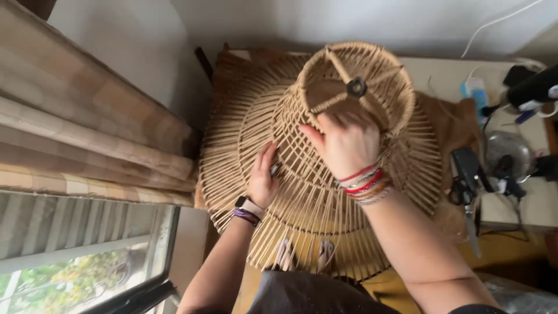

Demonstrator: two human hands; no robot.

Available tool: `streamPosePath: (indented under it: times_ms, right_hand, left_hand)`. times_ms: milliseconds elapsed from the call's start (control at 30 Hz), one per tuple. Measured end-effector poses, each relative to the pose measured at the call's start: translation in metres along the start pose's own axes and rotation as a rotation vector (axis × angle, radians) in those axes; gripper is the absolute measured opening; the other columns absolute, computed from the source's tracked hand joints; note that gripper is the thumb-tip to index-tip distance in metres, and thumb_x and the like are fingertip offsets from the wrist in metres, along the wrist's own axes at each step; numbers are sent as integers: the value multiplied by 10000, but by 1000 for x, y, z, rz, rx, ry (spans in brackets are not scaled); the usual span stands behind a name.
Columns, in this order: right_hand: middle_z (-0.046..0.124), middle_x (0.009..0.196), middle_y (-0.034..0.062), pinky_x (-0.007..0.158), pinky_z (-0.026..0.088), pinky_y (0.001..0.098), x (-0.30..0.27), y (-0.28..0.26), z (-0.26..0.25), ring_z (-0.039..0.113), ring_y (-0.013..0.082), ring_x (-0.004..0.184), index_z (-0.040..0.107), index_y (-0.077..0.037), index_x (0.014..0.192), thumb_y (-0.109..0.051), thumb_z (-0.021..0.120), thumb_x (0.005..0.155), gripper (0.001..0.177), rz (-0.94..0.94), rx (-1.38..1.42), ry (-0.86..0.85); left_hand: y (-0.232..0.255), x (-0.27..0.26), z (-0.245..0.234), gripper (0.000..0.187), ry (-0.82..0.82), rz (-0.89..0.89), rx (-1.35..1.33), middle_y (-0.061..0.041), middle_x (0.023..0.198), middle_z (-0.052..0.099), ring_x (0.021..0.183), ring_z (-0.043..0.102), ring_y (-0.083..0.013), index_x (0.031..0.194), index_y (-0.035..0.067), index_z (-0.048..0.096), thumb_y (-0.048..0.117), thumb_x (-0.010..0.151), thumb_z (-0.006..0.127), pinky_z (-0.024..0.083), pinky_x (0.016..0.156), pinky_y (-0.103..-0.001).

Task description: Weaving and trimming wicker strands on a lampshade using wire cutters and a weaving tool

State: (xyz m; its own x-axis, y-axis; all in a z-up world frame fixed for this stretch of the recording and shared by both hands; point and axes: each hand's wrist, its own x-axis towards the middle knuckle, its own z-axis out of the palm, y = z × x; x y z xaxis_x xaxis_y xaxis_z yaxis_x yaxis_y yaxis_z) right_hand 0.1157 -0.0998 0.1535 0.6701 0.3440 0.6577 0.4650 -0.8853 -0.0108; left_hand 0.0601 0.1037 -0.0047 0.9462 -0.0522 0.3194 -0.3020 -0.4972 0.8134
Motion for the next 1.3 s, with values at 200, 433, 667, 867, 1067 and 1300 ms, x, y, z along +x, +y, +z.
streamPosePath:
  times_ms: [200,433,667,867,1067,1300]
  right_hand:
    - [634,1160,79,937,522,479,-18,-5,-29,632,303,1036,735,-151,1106,-270,786,959,196,-30,223,160]
    - [692,1056,141,843,567,461,-171,-24,2,711,323,961,596,-28,1244,-212,690,966,346,281,550,-249]
    - [620,740,107,655,496,355,-241,14,-67,588,233,725,769,-23,1025,-282,569,1035,327,910,795,-709]
    - [752,777,-11,607,546,332,-260,72,-125,679,177,624,704,-253,1008,-479,330,1062,441,542,-19,-1304]
    - [737,885,-28,643,547,398,-224,50,-185,702,226,691,701,-221,959,-396,609,966,198,258,207,-830]
    - [753,1026,53,744,518,471,-221,61,-205,711,312,872,768,-190,1018,-374,683,963,210,346,147,-669]
  left_hand:
    - [-21,-7,-7,933,-29,41,-162,-237,1482,474,1347,496,-488,1520,82,478,-177,625,426,408,1112,-583]
    - [11,-44,-36,688,194,-163,-107,-73,1202,725,1161,696,-292,1298,169,653,-115,709,436,505,1042,-434]
    - [63,-86,-14,642,15,-25,-323,-110,1130,722,841,749,-250,1215,97,687,-154,681,433,590,761,-345]
    - [162,-121,21,591,-218,253,-250,-181,1475,526,1031,747,-242,1112,71,617,-269,699,368,617,625,-235]
    - [163,-152,47,498,-679,13,94,-52,988,686,806,688,-192,1283,105,618,-83,827,550,603,671,-285]
    - [124,-172,10,544,-261,-138,356,-93,951,774,567,708,-248,1368,76,555,-89,858,464,572,500,-391]
